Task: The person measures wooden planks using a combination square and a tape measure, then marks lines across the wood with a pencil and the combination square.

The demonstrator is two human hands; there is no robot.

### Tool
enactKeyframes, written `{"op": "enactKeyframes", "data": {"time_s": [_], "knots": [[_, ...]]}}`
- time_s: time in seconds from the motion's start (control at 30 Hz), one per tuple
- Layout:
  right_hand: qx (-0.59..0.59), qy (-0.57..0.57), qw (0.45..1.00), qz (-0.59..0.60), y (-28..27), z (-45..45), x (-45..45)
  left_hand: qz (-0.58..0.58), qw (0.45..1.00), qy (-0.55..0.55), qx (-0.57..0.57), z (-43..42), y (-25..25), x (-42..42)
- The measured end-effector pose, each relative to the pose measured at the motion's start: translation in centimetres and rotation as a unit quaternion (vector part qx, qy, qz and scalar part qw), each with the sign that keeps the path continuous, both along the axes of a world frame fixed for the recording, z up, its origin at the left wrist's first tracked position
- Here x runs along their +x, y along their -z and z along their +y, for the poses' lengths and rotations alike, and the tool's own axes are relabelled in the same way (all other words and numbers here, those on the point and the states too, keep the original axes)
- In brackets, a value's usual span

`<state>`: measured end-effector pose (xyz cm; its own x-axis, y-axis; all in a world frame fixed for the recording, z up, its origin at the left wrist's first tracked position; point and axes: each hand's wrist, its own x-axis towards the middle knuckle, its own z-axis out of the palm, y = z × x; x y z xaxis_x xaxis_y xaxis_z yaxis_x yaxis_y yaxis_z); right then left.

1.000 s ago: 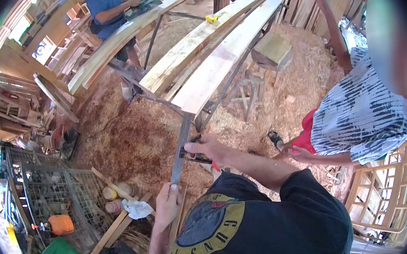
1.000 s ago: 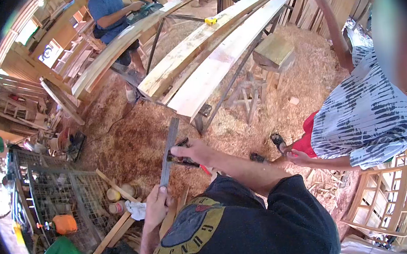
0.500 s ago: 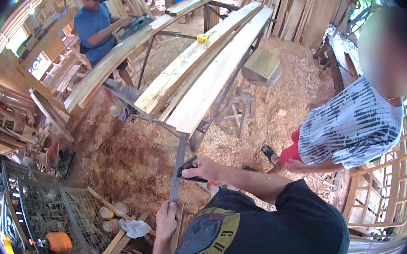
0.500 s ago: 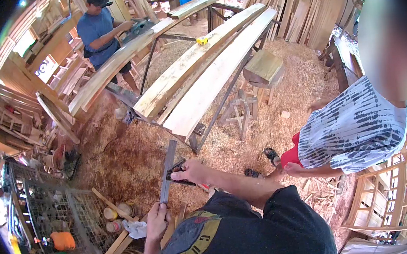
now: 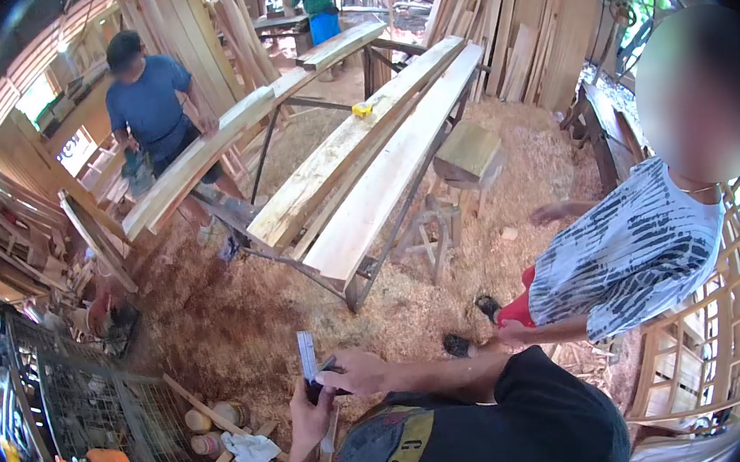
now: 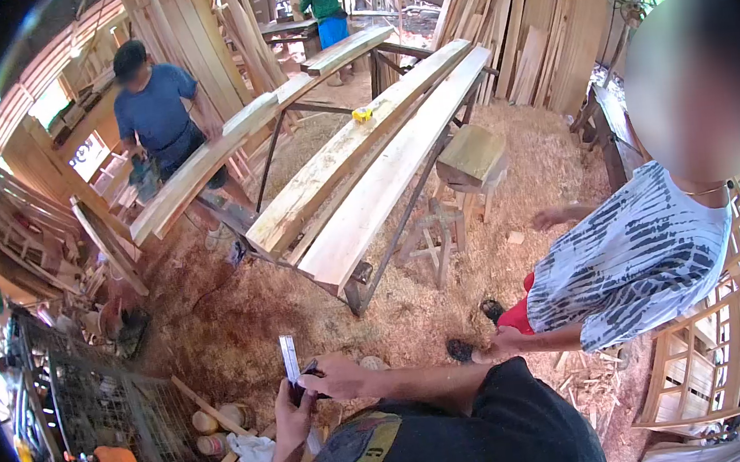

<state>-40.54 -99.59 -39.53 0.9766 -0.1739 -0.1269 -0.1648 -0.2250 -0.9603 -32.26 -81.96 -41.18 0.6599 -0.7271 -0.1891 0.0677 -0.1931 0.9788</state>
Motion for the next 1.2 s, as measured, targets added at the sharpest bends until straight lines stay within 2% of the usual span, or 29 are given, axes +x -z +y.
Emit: {"op": "enactKeyframes", "data": {"time_s": [0.07, 0.17, 0.27, 0.37, 0.57, 0.67, 0.77, 0.87, 0.97, 1.0, 1.1, 1.13, 1.2], "knots": [[-0.006, 0.002, 1.000, 0.008, 0.8, 0.2, 0.2, -0.029, 0.999, -0.017, 0.000, 0.0, 0.4, -0.3], [-0.075, 0.011, 0.996, -0.039, -0.1, 0.0, 0.1, -0.009, 1.000, -0.016, 0.009, 0.4, 1.2, -0.1], [-0.042, -0.002, 0.999, -0.032, -1.6, -0.4, 0.1, -0.030, 0.999, -0.011, 0.020, 0.2, 0.8, 0.0], [0.002, -0.002, 1.000, 0.019, -1.4, -0.7, 0.0, -0.147, 0.989, -0.028, -0.003, -0.5, 0.9, -0.3], [0.066, 0.018, 0.998, 0.010, -1.1, -0.3, -0.1, -0.141, 0.988, -0.061, 0.002, -1.2, -2.0, -1.6], [0.086, 0.015, 0.996, 0.010, -0.5, -0.1, 0.2, -0.174, 0.981, -0.081, 0.007, -1.6, -2.8, -1.8], [0.050, 0.010, 0.999, 0.013, -0.9, -0.1, 0.2, -0.189, 0.979, -0.076, 0.007, -1.4, -2.3, -1.4], [0.142, -0.005, 0.990, 0.027, 2.8, 0.0, 1.0, -0.167, 0.984, -0.062, 0.021, -1.3, -1.7, -0.8], [0.162, -0.045, 0.981, 0.097, 2.0, -1.2, 1.1, -0.163, 0.984, -0.036, 0.056, -1.3, -2.1, -0.1], [0.138, -0.007, 0.989, 0.058, 2.7, -1.0, 1.2, -0.152, 0.987, -0.036, 0.021, -1.2, -2.5, 0.0], [0.160, -0.018, 0.987, 0.028, 3.3, -2.8, -0.1, -0.148, 0.988, -0.040, 0.028, -0.3, -3.1, 0.0], [0.187, -0.023, 0.980, 0.066, 1.8, -3.6, -0.9, -0.153, 0.986, -0.048, 0.048, 0.3, -2.0, 0.3], [0.156, -0.013, 0.985, 0.070, 0.9, -4.5, -1.9, -0.158, 0.982, -0.056, 0.087, 1.8, 0.6, 0.7]]}}
